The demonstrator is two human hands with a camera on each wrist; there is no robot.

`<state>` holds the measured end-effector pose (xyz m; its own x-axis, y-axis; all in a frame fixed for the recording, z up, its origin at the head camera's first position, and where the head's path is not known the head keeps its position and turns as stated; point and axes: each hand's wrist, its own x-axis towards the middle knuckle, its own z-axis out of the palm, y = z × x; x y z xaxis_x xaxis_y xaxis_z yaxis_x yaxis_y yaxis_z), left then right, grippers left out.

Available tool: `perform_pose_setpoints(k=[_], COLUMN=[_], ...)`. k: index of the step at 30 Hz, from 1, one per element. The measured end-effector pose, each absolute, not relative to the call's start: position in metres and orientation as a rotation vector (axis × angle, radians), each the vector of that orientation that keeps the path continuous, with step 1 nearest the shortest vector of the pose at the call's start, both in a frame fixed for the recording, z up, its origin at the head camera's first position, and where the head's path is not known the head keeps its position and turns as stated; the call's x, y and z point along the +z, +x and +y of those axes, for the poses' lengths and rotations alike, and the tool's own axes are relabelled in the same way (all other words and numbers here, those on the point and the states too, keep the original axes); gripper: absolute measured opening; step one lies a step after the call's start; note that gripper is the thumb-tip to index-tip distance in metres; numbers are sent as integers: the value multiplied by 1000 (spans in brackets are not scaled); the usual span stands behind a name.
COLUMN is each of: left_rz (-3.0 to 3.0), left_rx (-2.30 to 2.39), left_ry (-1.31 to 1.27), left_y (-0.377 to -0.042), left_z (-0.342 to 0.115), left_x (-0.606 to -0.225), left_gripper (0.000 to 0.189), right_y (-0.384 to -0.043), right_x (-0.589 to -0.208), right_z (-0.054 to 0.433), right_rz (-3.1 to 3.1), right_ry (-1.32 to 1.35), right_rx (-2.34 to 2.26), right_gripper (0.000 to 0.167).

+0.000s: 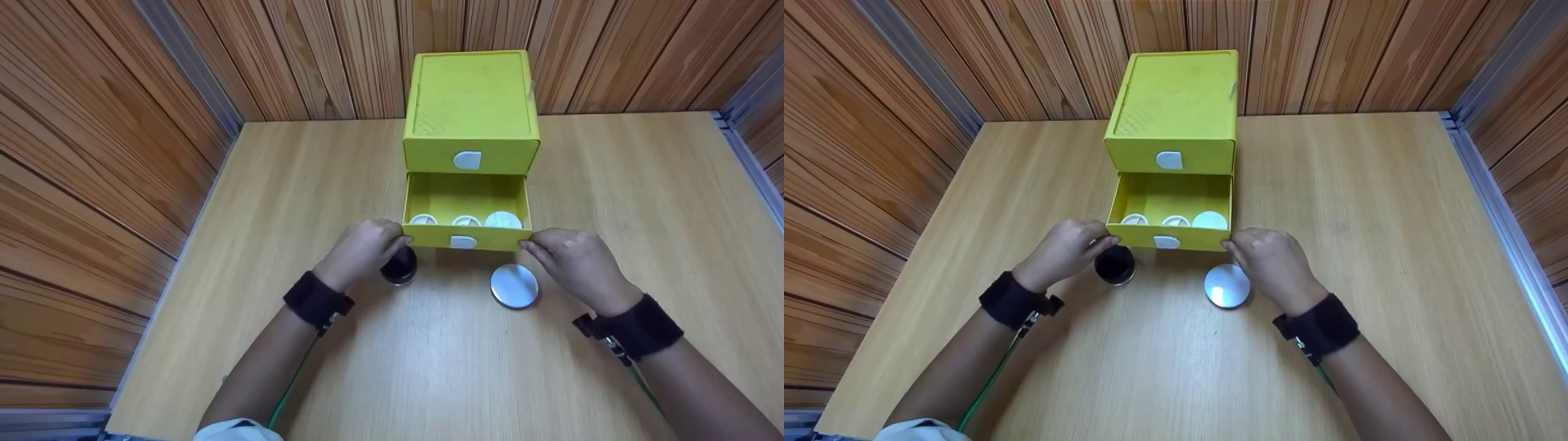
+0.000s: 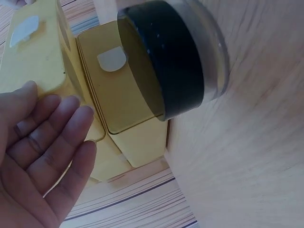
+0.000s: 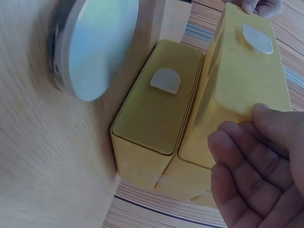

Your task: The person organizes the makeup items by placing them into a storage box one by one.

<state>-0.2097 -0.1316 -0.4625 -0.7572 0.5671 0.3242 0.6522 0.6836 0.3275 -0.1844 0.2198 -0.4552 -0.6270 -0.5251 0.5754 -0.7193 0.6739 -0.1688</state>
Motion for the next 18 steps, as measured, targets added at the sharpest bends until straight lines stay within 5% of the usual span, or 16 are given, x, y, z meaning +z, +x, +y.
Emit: perform_pose_setpoints(k=[18], left_rz=[-2786], left_rx=[-724], left_ry=[-872], left_y=[-245], left_z=[-122], left_x=[-463], left_gripper=[26], right_y=[-218], right_x=[-454], right_z=[215], right_rz=[-2540], right_ry=[792], right_rx=[504], right_gripper=[14])
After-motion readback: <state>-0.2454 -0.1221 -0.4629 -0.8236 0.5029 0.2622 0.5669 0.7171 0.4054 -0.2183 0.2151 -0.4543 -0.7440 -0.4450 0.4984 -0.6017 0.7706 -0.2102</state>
